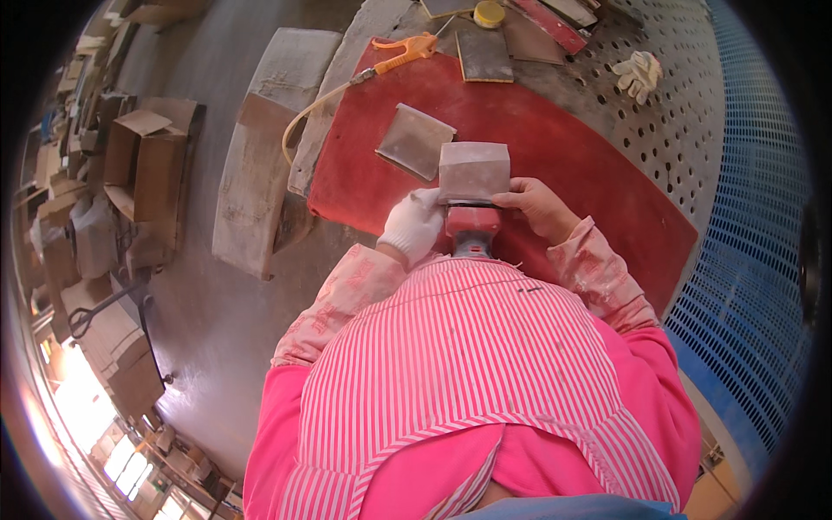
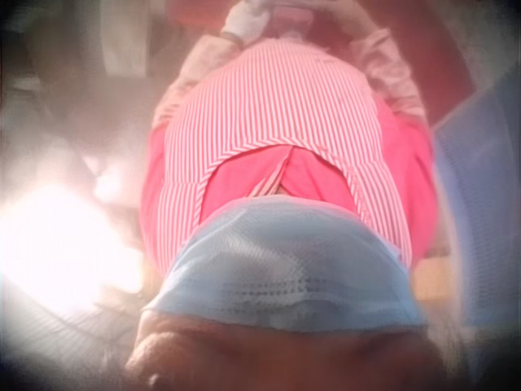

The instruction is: The person assembles a small wooden box by applying glue to the edges and joining the pieces. They then use a power sander to smooth the edges of a stack of wooden slats.

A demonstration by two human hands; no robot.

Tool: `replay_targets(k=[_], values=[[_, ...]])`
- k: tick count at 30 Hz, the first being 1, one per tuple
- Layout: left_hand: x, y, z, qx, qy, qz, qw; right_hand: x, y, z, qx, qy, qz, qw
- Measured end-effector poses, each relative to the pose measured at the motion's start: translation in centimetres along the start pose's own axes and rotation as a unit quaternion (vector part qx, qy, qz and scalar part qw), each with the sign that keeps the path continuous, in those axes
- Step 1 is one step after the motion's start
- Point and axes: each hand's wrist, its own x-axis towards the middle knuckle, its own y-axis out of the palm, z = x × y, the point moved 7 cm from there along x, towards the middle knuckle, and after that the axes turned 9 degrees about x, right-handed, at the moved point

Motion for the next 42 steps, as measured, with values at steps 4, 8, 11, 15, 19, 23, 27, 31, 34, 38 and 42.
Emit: replay_targets(k=[4, 8, 11, 15, 19, 23, 27, 31, 34, 38, 42], values=[[-1.6, -3.0, -0.9, 0.032, 0.100, -0.257, 0.961, -0.1, -0.2, -2.2, 0.070, -0.064, -0.081, 0.992], [-1.7, 0.9, -5.2, 0.260, 0.352, -0.168, 0.883, 0.2, 0.2, -3.1, 0.048, -0.154, -0.176, 0.971], [0.5, 1.8, -5.1, 0.257, 0.268, -0.088, 0.924, -3.2, 1.2, -2.5, -0.062, -0.258, -0.247, 0.932], [2.8, 2.2, -5.2, 0.293, 0.171, -0.031, 0.940, -10.7, 7.3, -3.0, -0.359, -0.458, -0.148, 0.799], [4.8, 2.6, -5.9, 0.281, 0.088, 0.028, 0.955, -10.8, 8.4, -2.9, -0.372, -0.538, -0.245, 0.716], [5.4, 1.3, -6.4, 0.033, 0.041, 0.137, 0.989, -9.8, 3.0, -1.8, -0.179, -0.498, -0.279, 0.802], [1.2, 1.4, -9.6, -0.155, 0.161, 0.176, 0.959, -7.6, -2.6, -2.9, 0.232, -0.277, -0.223, 0.905], [-0.5, 0.7, -10.2, 0.162, 0.182, 0.053, 0.968, -5.3, 0.4, -6.6, 0.414, -0.052, -0.051, 0.907], [1.2, 1.2, -9.3, 0.267, 0.184, 0.070, 0.943, -4.7, 2.5, -11.8, 0.400, 0.022, -0.072, 0.913], [1.4, 2.8, -6.2, 0.278, 0.196, 0.106, 0.934, -5.2, 0.0, -12.6, -0.135, -0.001, -0.172, 0.976], [0.8, 2.6, -5.0, 0.204, 0.182, 0.079, 0.959, -7.2, -1.4, -6.8, -0.177, -0.263, -0.204, 0.926]])
